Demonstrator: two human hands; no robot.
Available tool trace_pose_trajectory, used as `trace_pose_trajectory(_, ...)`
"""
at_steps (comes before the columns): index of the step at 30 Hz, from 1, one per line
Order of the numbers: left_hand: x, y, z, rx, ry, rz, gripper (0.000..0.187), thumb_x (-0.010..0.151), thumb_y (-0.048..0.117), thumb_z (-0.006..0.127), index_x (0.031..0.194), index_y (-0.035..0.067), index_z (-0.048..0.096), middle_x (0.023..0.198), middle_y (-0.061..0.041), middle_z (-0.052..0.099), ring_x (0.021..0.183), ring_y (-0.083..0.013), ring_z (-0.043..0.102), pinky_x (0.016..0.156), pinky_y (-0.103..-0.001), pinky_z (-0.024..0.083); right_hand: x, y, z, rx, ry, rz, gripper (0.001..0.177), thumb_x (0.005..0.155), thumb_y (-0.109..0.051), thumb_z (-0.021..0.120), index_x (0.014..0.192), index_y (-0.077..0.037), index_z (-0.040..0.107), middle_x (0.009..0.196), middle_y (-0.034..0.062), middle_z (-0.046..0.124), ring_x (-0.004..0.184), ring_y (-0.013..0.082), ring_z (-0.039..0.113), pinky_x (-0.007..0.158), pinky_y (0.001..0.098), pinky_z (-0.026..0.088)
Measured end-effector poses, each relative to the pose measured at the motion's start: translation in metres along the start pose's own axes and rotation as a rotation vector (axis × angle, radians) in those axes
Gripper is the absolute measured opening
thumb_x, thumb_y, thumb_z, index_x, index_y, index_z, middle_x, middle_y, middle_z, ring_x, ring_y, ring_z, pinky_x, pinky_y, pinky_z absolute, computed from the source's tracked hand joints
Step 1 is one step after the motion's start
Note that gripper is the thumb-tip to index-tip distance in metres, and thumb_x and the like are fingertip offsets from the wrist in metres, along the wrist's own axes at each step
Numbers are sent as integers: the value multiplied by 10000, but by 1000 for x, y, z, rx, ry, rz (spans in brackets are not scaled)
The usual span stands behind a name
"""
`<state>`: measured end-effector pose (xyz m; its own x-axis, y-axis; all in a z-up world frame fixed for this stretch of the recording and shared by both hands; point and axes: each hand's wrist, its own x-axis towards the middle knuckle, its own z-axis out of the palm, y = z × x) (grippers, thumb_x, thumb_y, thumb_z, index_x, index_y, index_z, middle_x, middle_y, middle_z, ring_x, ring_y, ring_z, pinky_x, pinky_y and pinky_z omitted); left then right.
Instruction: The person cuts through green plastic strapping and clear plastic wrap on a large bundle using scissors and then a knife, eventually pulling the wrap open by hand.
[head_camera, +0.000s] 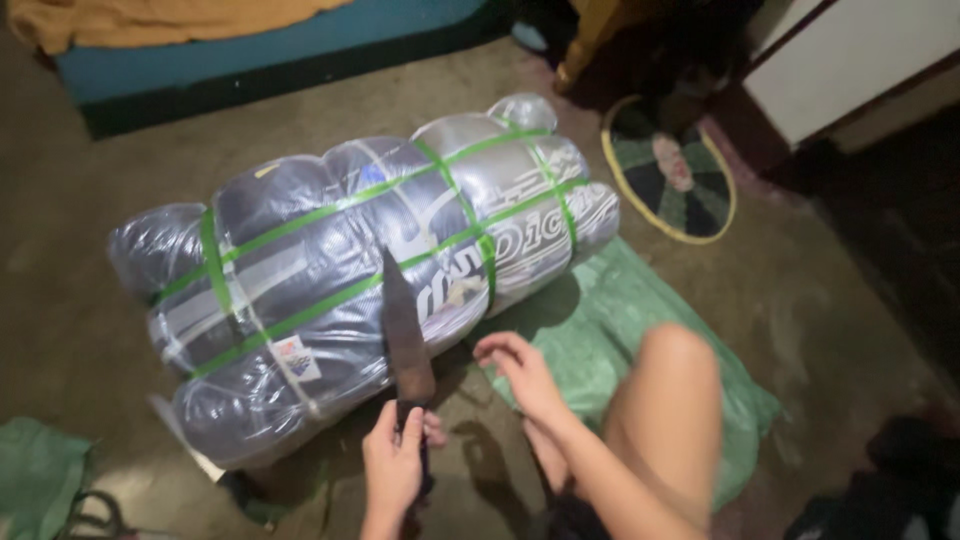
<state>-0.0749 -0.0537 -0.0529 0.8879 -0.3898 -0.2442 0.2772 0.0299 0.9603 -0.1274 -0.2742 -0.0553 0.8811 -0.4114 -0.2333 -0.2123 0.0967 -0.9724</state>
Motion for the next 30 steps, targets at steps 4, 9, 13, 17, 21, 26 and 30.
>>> trace_pose_trajectory(4,27,20,12,321,-30,-197,318,996,265,595,881,-30,623,569,-76,634,440,-172,564,441,-344,457,34,-42,-33,-55,167,-96,228,971,-67,537,1136,-16,686,1032,41,749,972,148,681,863,288,509)
trace_pose_trajectory(9,54,49,36,637,10,-265,402,977,423,557,1037,57,712,550,-169,651,459,-241,633,497,-394,497,103,-66,-89,-292,205,-246,204,975,-104,570,1136,-58,687,1092,80,728,991,210,714,889,299,547)
trace_pose_trajectory(13,69,66,41,993,78,91,450,972,454,590,1039,35,740,705,-241,683,698,-422,681,624,-471,524,172,-83,-130,-885,192,-657,310,909,-160,636,1214,-111,665,1394,110,596,1323,340,504,1074,481,395)
trace_pose_trajectory(17,75,88,45,1040,115,-253,459,952,472,577,1033,45,727,714,-217,719,717,-414,741,698,-479,561,218,-85,-149,-982,66,-800,401,935,-210,630,1328,-136,603,1520,97,476,1446,357,371,1134,572,278)
trace_pose_trajectory(21,78,111,52,1195,141,-358,480,950,502,533,1057,89,753,850,-230,763,889,-429,732,823,-506,558,223,-80,-147,-996,87,-773,473,904,-240,610,1369,-158,576,1515,96,480,1420,326,404,1122,578,266)
trace_pose_trajectory(26,85,143,69,1418,223,-507,562,953,594,478,1097,153,794,1101,-238,742,1095,-463,683,970,-543,530,224,-80,-149,-1004,126,-810,471,886,-258,607,1351,-181,586,1514,88,487,1409,320,413,1121,565,274)
trace_pose_trajectory(30,102,170,73,1462,233,-543,641,970,640,472,1062,106,815,1122,-275,747,1121,-471,692,997,-544,537,221,-81,-147,-977,131,-772,468,891,-257,609,1351,-176,589,1510,85,492,1410,320,420,1124,567,276)
